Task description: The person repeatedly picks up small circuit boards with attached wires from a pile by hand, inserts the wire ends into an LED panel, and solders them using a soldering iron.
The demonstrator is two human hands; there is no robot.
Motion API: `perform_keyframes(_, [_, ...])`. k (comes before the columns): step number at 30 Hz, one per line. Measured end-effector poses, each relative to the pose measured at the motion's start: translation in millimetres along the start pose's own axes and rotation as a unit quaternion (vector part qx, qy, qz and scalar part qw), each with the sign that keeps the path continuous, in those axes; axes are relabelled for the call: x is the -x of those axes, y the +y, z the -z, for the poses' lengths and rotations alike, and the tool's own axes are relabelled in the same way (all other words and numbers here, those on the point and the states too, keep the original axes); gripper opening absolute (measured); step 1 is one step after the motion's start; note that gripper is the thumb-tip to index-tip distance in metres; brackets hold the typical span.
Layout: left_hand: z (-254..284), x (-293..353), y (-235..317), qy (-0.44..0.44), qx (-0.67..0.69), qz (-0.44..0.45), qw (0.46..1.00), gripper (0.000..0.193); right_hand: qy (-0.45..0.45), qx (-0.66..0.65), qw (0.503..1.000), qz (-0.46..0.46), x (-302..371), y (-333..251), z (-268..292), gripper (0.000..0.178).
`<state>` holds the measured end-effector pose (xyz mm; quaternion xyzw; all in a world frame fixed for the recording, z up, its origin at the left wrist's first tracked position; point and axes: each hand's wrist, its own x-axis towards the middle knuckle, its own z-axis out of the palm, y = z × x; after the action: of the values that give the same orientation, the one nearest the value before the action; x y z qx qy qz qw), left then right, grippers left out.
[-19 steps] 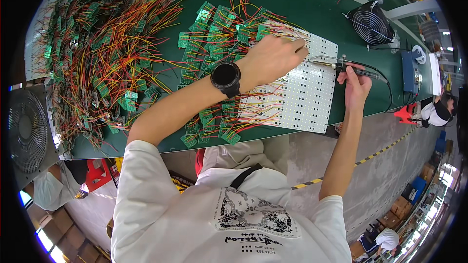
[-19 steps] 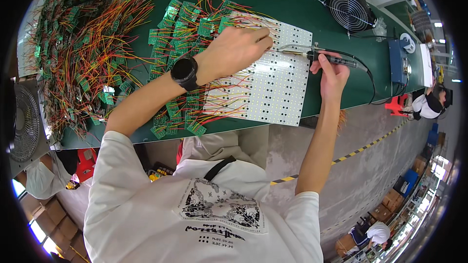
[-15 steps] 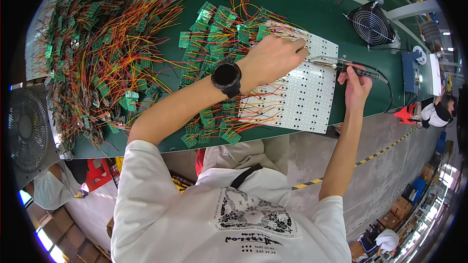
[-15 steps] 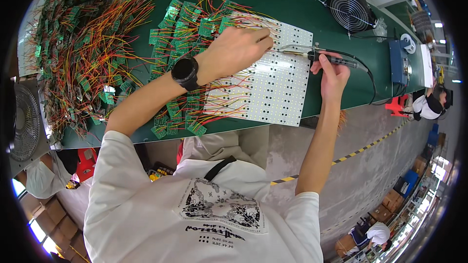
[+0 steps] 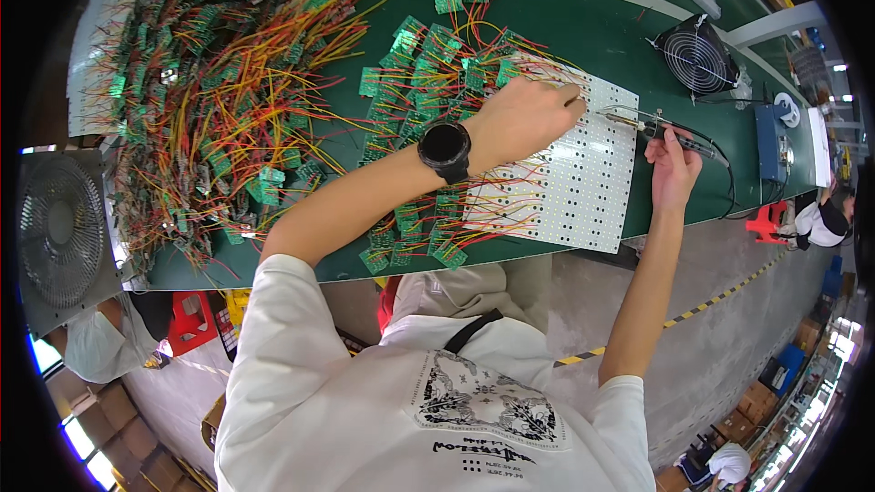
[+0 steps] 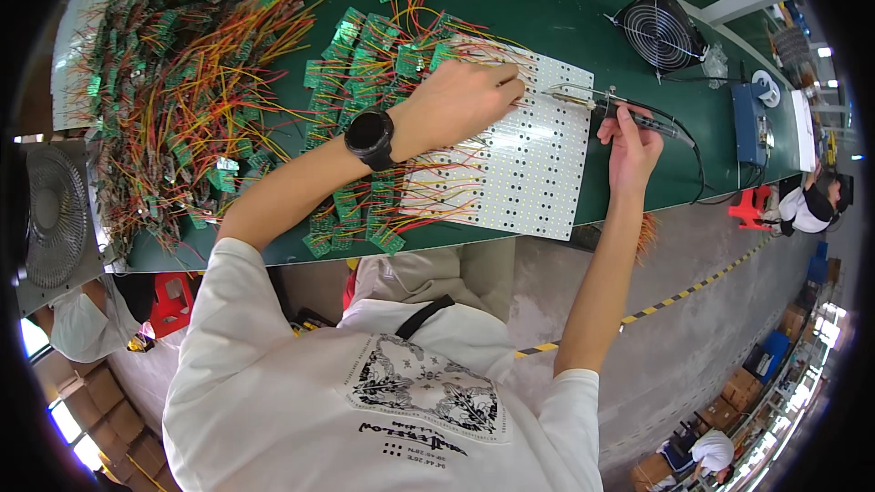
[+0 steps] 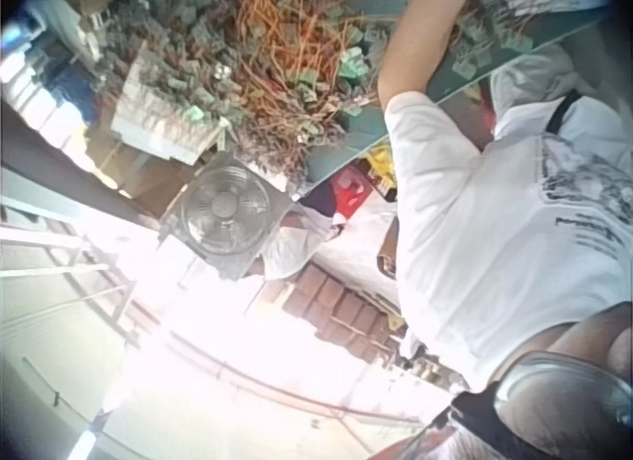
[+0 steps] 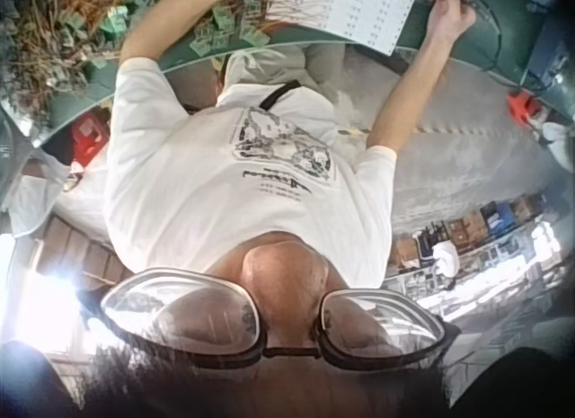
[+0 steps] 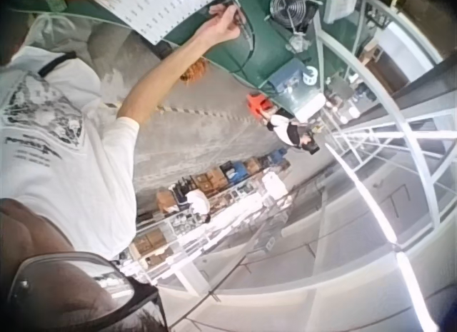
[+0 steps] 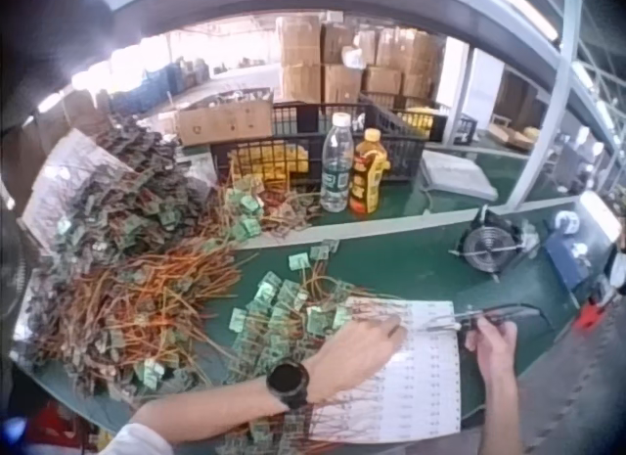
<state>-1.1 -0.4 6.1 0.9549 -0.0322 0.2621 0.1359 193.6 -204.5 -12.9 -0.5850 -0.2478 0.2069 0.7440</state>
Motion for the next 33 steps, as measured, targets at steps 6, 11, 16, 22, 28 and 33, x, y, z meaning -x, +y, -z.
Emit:
perform_keyframes(6, [70, -14, 34, -0.039, 0.015, 0.035, 0.998, 0.019, -0.002, -0.026, 1.000, -0.009, 0, -2, 3, 0.022])
perform_keyframes(11, [101, 15, 57, -0.034, -0.004, 0.016, 0.999, 0.018, 0.003, -0.018, 0.999, -0.027, 2, -5, 2, 0.021])
perform_keyframes(16, [122, 88, 77, 0.009, -0.030, 0.092, 0.995, 0.017, 0.002, -0.017, 1.000, -0.019, 1, -3, 3, 0.023])
perform_keyframes(22, [140, 190, 82, 0.086, -0.130, 0.404, 0.902, 0.016, -0.023, -0.035, 0.999, -0.009, 0, -1, 4, 0.022])
perform_keyframes(28, [160, 207, 67, 0.147, -0.154, 0.471, 0.856, 0.020, -0.027, -0.016, 0.999, -0.014, 3, -6, -2, 0.020])
perform_keyframes(33, [180, 189, 43, -0.060, -0.077, 0.366, 0.926, 0.026, -0.033, -0.023, 0.999, -0.011, 2, -8, -2, 0.019])
